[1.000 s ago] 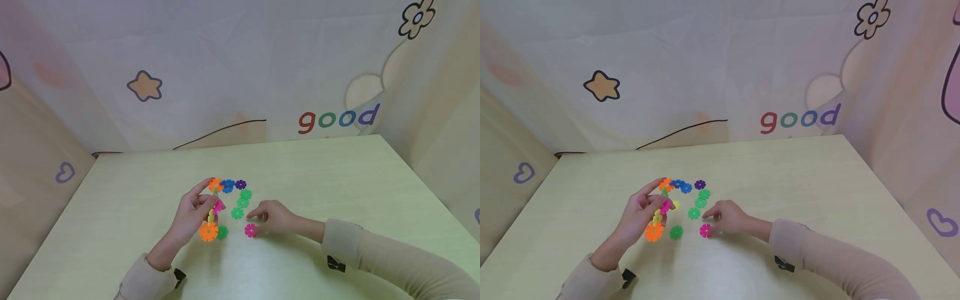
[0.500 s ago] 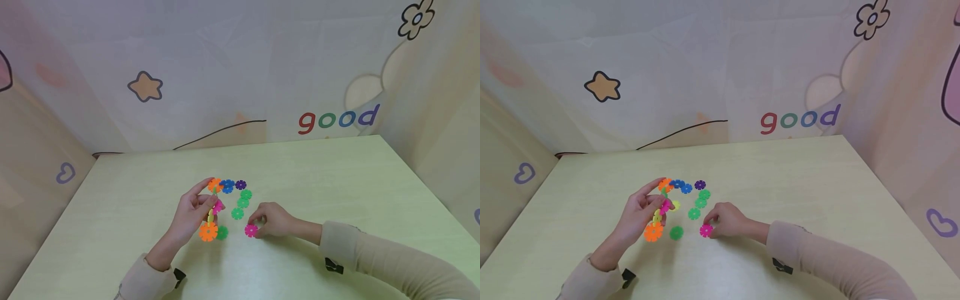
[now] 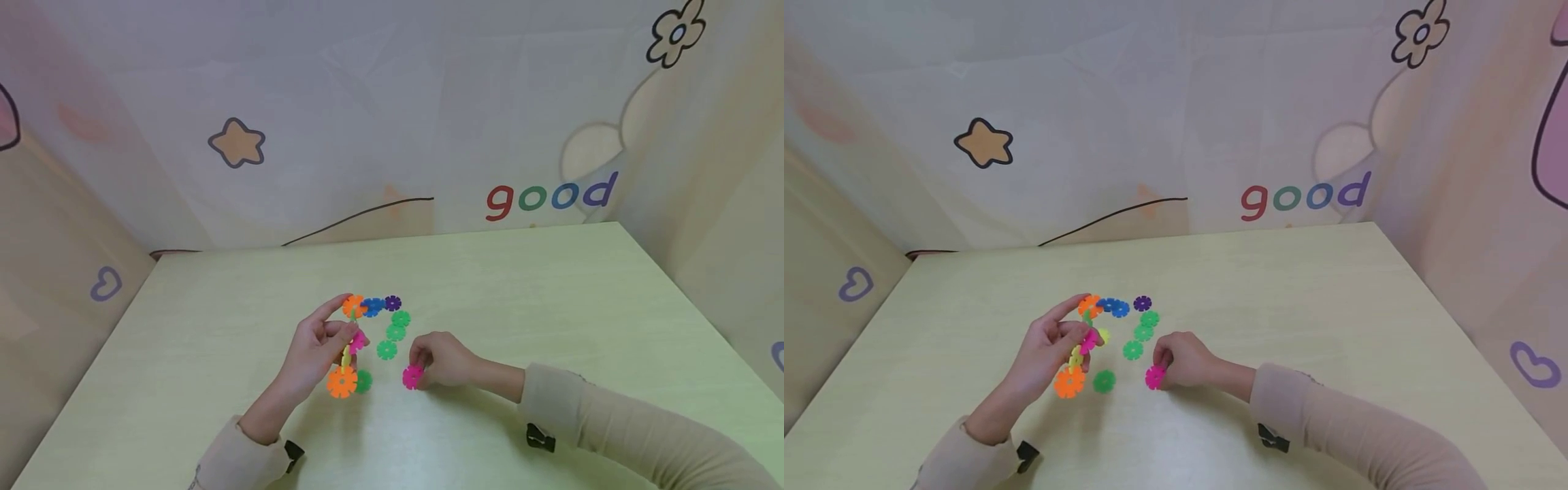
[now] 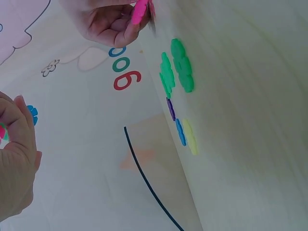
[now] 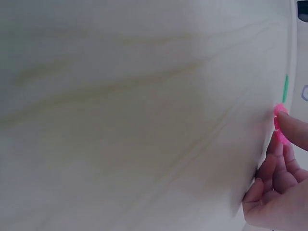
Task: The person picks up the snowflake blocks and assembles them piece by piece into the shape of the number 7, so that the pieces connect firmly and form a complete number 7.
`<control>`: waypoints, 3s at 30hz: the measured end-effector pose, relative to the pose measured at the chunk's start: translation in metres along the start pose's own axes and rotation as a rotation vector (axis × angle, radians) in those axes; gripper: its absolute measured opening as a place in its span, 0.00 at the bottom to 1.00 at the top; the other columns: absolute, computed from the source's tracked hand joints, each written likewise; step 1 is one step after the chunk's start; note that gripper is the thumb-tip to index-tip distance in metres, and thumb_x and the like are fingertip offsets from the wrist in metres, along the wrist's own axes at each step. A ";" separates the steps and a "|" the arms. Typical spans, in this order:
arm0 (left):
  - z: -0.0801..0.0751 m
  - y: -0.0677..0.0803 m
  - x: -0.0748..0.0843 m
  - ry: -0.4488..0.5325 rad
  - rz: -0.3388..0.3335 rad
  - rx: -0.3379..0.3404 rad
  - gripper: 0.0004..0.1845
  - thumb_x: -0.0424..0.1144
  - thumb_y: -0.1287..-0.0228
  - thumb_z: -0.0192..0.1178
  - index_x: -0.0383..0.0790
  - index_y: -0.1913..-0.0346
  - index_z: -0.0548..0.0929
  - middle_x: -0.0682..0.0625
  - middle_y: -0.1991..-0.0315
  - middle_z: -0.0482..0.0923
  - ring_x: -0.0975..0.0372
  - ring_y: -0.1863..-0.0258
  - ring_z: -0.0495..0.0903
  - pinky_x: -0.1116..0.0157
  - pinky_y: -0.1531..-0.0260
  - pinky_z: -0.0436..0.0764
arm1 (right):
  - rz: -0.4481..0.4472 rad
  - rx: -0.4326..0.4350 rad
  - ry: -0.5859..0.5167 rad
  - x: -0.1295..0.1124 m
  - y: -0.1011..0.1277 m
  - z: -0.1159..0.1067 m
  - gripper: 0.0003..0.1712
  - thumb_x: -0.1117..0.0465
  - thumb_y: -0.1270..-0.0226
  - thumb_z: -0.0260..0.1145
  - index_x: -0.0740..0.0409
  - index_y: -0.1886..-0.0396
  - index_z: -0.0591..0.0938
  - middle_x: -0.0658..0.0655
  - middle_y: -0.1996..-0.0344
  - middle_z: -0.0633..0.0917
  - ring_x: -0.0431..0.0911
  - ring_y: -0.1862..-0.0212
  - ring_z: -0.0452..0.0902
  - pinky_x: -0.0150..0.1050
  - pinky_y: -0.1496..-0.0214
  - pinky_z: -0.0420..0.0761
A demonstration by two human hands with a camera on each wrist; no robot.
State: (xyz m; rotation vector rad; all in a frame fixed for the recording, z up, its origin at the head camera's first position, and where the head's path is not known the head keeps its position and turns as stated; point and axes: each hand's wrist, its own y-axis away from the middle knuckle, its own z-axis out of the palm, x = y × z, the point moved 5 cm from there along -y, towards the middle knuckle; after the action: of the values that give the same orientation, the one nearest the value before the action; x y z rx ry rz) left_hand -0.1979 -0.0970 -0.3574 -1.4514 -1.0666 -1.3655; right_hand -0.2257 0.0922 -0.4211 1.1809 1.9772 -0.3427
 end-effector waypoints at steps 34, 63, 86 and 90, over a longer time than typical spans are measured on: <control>0.010 0.001 0.001 -0.018 0.048 -0.108 0.28 0.31 0.38 0.57 0.40 0.35 0.63 0.48 0.75 0.78 0.62 0.84 0.76 0.70 0.82 0.76 | -0.163 0.179 -0.489 -0.032 0.023 -0.044 0.22 0.67 0.45 0.68 0.66 0.48 0.78 0.56 0.71 0.82 0.56 0.67 0.80 0.39 0.62 0.81; 0.022 0.004 0.004 -0.046 0.175 -0.176 0.33 0.27 0.40 0.58 0.30 0.32 0.58 0.50 0.77 0.77 0.59 0.89 0.69 0.67 0.89 0.74 | -0.222 0.328 -0.634 -0.046 0.030 -0.041 0.22 0.69 0.44 0.67 0.72 0.49 0.77 0.64 0.77 0.83 0.42 0.76 0.81 0.33 0.66 0.80; 0.023 0.009 0.003 -0.051 0.287 -0.206 0.35 0.21 0.45 0.59 0.26 0.34 0.59 0.32 0.79 0.74 0.61 0.91 0.67 0.71 0.91 0.70 | -0.217 0.313 -0.676 -0.051 0.025 -0.032 0.19 0.73 0.44 0.65 0.74 0.50 0.78 0.52 0.79 0.82 0.41 0.80 0.75 0.30 0.69 0.77; 0.022 0.009 0.004 -0.064 0.270 -0.204 0.35 0.22 0.45 0.60 0.28 0.34 0.60 0.33 0.79 0.74 0.61 0.91 0.68 0.71 0.91 0.71 | -0.210 0.317 -0.656 -0.050 0.025 -0.031 0.20 0.72 0.44 0.65 0.73 0.50 0.78 0.53 0.78 0.83 0.41 0.79 0.76 0.30 0.68 0.78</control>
State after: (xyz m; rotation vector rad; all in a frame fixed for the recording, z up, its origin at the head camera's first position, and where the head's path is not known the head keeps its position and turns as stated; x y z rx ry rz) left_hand -0.1835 -0.0780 -0.3547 -1.7291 -0.7527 -1.2670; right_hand -0.2072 0.0929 -0.3595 0.8846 1.4904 -1.0399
